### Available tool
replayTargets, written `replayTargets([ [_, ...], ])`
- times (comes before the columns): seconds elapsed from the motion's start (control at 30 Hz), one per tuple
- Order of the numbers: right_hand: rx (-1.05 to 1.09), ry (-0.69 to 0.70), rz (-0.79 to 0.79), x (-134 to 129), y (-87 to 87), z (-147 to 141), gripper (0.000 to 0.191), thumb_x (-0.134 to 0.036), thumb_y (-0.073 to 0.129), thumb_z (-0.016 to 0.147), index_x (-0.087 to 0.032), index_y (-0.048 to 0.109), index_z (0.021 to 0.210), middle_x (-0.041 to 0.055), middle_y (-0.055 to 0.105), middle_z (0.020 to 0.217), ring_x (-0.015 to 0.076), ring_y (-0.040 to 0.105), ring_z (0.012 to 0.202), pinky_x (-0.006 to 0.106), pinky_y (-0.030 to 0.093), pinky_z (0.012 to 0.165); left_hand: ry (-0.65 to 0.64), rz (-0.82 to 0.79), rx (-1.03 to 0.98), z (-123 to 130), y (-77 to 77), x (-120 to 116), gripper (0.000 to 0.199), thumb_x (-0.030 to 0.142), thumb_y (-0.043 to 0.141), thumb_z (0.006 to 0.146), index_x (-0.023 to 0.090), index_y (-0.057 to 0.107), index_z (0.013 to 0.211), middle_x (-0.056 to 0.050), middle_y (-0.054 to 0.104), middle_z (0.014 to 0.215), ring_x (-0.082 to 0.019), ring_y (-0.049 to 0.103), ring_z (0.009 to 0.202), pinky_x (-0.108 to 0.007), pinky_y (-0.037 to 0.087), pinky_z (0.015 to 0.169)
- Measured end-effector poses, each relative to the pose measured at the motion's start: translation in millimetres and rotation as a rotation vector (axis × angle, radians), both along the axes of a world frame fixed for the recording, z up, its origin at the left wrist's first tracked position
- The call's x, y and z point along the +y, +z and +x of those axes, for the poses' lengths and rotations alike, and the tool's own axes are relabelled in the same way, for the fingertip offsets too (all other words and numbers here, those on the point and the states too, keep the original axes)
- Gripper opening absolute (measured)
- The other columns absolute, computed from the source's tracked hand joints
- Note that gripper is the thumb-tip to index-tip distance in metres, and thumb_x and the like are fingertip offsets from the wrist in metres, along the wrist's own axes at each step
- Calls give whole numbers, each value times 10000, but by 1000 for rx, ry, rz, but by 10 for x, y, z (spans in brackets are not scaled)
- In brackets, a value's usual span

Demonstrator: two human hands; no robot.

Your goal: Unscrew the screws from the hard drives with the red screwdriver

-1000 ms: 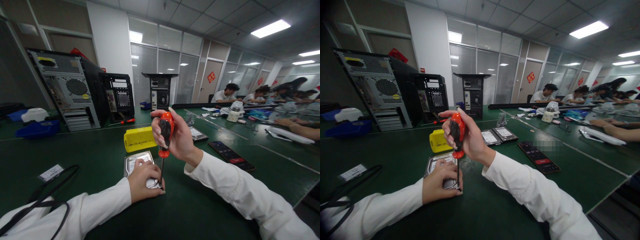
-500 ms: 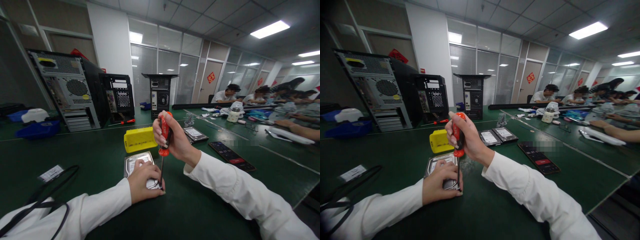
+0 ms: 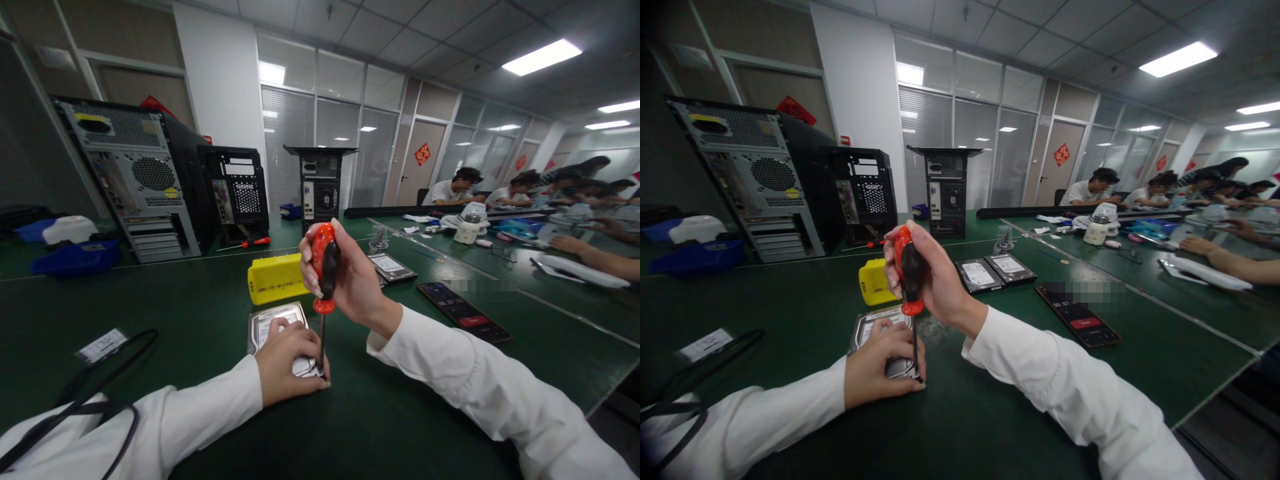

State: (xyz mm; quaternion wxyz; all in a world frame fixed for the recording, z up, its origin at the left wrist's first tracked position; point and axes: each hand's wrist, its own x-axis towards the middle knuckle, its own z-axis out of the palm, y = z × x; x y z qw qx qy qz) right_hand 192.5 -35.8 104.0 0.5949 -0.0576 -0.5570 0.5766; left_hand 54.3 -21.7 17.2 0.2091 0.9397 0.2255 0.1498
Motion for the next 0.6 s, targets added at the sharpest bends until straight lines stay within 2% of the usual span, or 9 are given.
replayTargets([
  [0.13,-20,-61,19,-2,-3,-5,182,-358,476,855,-176,467,861,-18,523,787,49,514,511,174,418,445,-1,-5,-2,3,-2,-1,96,298,765,682,267,696,741,38,667,883,-204,545,899,-365,192,822],
  [0.23,-39,-102,20,10,-12,-2,188,-348,514,837,-176,441,817,-31,515,769,31,480,449,156,376,396,-1,-2,-4,5,-6,-1,99,298,768,678,269,694,736,46,667,873,-197,547,894,-359,190,809],
  [0.33,-26,-85,22,23,-19,1,177,-352,511,845,-186,450,829,-49,476,717,18,417,429,134,321,366,0,-3,-4,7,-5,0,102,303,768,679,267,691,735,53,667,868,-190,546,892,-354,185,808],
  [0.4,-11,-66,17,23,-16,2,189,-391,482,858,-205,462,883,-55,453,688,20,383,426,132,303,370,-5,-7,-4,7,-4,2,99,305,764,685,267,690,741,56,666,870,-188,545,895,-352,182,810],
  [0.5,-12,-10,11,6,-1,2,317,-463,328,904,-208,488,1003,-41,427,675,37,374,438,157,307,389,-6,-6,-3,7,-1,2,99,304,764,684,266,691,739,56,664,868,-189,547,895,-354,180,811],
  [0.6,-42,36,15,-13,9,0,374,-419,245,929,-185,509,1052,-20,435,710,48,398,473,181,329,424,-5,5,-1,7,5,-1,98,308,764,682,269,695,738,55,664,869,-187,549,895,-353,181,811],
])
